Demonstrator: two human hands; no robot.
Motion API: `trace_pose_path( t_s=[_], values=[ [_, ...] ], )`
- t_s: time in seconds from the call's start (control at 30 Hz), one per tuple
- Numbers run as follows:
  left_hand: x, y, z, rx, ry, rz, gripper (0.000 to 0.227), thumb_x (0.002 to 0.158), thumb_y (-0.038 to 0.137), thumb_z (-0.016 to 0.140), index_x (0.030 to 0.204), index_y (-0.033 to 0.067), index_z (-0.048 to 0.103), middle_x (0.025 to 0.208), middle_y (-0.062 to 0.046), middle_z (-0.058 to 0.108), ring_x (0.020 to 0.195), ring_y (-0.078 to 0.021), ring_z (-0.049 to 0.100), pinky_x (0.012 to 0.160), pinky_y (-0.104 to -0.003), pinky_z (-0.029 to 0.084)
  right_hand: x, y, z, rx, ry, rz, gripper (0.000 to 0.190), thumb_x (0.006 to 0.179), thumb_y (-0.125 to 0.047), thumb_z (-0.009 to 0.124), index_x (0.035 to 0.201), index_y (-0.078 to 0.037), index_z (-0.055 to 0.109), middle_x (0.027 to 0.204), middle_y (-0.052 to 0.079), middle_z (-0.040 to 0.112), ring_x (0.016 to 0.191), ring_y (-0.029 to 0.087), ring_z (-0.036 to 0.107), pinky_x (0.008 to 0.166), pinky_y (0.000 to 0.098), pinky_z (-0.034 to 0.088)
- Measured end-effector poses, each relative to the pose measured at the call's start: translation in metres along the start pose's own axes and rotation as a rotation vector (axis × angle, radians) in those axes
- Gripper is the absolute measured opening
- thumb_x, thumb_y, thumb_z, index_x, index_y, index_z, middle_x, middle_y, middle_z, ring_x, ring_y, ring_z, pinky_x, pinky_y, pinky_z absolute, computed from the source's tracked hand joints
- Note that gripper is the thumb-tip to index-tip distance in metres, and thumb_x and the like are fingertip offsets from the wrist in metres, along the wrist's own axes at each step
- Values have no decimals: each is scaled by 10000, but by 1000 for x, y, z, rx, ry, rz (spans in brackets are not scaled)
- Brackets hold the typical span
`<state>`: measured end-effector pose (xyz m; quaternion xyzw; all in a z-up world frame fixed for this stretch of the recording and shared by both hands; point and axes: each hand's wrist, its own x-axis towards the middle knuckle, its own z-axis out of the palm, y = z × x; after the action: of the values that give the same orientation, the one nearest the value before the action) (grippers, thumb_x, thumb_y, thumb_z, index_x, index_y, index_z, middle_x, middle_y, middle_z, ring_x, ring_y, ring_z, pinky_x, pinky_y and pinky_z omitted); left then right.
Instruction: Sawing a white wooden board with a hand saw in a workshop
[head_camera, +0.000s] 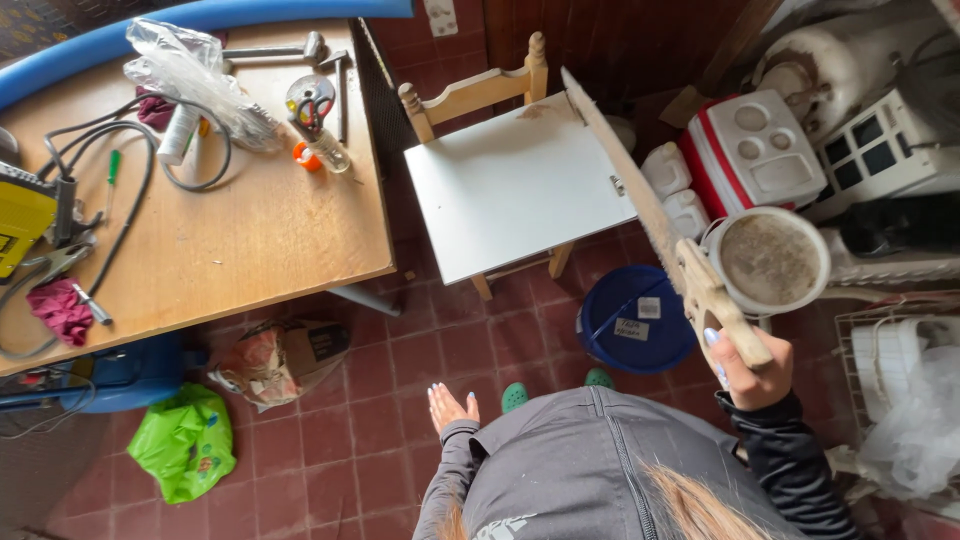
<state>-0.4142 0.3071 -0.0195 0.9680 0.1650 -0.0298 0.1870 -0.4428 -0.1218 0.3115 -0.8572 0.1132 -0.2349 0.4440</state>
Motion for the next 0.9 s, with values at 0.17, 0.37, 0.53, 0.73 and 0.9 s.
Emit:
trace_pose_path(
  t_s=[0.17,0.37,0.53,0.73,0.9],
  values=[
    [4,71,26,80,262,82,883,838,537,674,1529,53,415,1574,-165,451,1512,-316,377,1174,-493,395,21,54,-22,49,-6,61,316,911,-80,717,625,-21,595,480,70,481,434,187,488,494,315,443],
    [-6,160,40,110,302,188,903,822,494,694,1532,16,405,1589,-200,422,1515,-342,358,1207,-515,317,76,62,-26,164,-51,152,460,974,-172,679,551,-44,550,411,65,455,401,162,468,452,307,413],
    [0,164,18,167,375,92,909,890,559,610,1559,-4,362,1609,-235,376,1520,-368,332,1213,-524,292,120,52,-5,304,-69,221,503,996,-160,675,527,-42,535,385,50,429,366,154,457,423,281,395],
    [73,218,17,7,432,71,889,954,548,572,1573,-39,320,1614,-271,336,1493,-418,334,1199,-524,290,142,116,42,246,13,331,369,975,-219,765,669,-65,628,479,77,483,463,186,533,504,297,443],
    [183,313,47,-74,436,98,925,912,567,631,1509,-96,386,1532,-338,403,1442,-468,384,1206,-544,272,185,126,70,108,-63,283,333,962,-201,759,683,-50,660,515,96,547,523,190,592,530,319,468]
  ],
)
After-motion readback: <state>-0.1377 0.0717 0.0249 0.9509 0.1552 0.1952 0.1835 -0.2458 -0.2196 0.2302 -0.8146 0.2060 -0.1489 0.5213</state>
